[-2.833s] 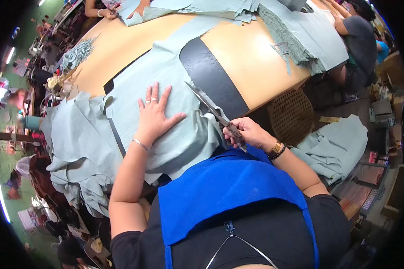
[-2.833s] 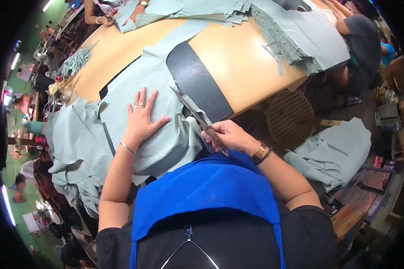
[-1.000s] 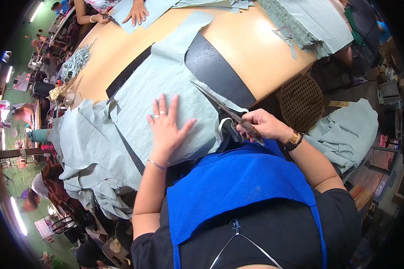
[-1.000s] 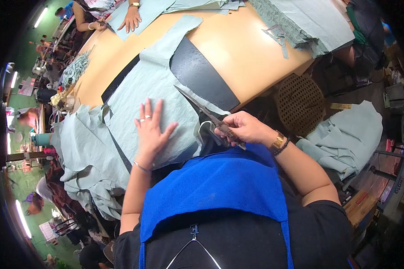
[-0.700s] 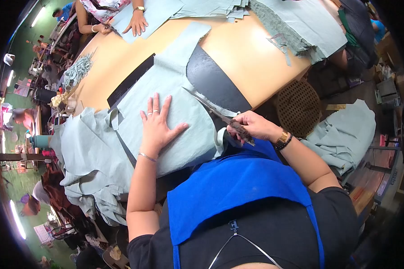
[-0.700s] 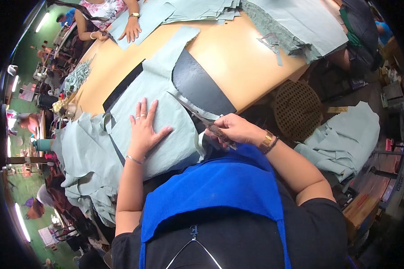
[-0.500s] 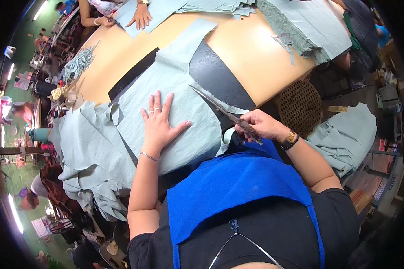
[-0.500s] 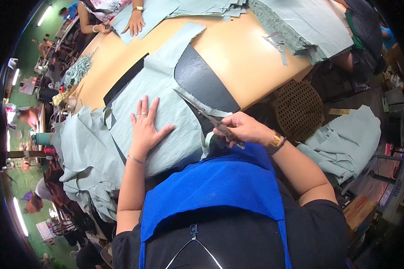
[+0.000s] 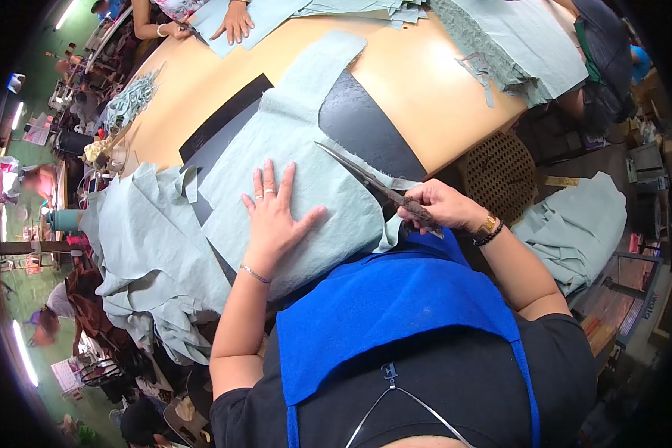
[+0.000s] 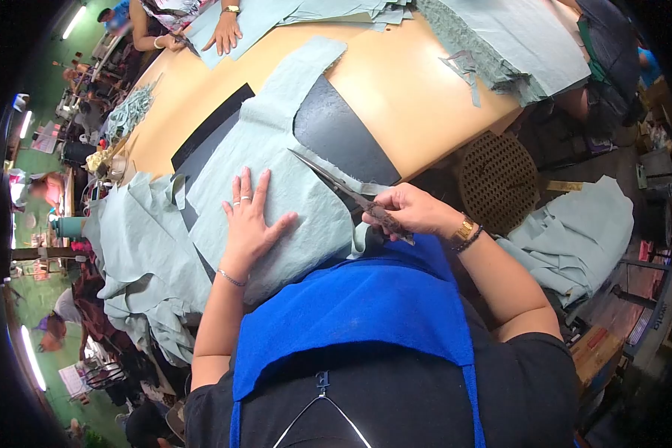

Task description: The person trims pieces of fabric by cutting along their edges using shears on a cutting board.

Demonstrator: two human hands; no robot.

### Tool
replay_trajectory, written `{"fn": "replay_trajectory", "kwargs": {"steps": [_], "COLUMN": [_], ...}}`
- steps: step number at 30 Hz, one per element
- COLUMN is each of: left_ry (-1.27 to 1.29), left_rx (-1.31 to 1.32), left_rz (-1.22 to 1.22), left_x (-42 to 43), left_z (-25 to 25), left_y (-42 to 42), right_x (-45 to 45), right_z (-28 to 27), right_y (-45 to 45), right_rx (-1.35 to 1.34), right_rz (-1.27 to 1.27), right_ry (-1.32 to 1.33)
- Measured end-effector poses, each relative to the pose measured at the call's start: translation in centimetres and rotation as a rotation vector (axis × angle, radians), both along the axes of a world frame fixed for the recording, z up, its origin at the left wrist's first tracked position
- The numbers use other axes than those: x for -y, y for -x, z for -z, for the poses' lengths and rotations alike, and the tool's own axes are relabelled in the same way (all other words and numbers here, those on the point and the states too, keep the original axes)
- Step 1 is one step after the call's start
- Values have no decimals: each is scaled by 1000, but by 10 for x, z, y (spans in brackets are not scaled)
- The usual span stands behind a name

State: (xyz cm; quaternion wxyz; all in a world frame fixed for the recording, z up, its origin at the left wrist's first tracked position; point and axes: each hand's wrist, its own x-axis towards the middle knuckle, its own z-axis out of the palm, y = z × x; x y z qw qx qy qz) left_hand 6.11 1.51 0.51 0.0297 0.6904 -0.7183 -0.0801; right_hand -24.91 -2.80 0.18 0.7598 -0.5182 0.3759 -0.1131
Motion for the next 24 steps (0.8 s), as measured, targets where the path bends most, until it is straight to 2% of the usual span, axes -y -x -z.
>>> {"fn": "replay_trajectory", "kwargs": {"steps": [2, 5, 8, 12, 24], "left_ry": [-10, 83, 77, 38, 96], "left_rx": [-51, 159, 151, 72, 30], "left_rz": [-16, 188, 395, 462, 241], "left_x": [12, 54, 93, 103, 56], "left_z": [3, -12, -12, 2, 3], "left_y": [-10, -29, -51, -54, -25], "right_x": [-1, 1, 2, 4, -5], "right_z": [-3, 2, 5, 6, 13], "right_y": [3, 2, -5, -15, -11], "right_rx": [3, 20, 54, 86, 94], "right_rz": [-7, -9, 15, 40, 43], "right_ry": [-2, 23, -41, -57, -58]}}
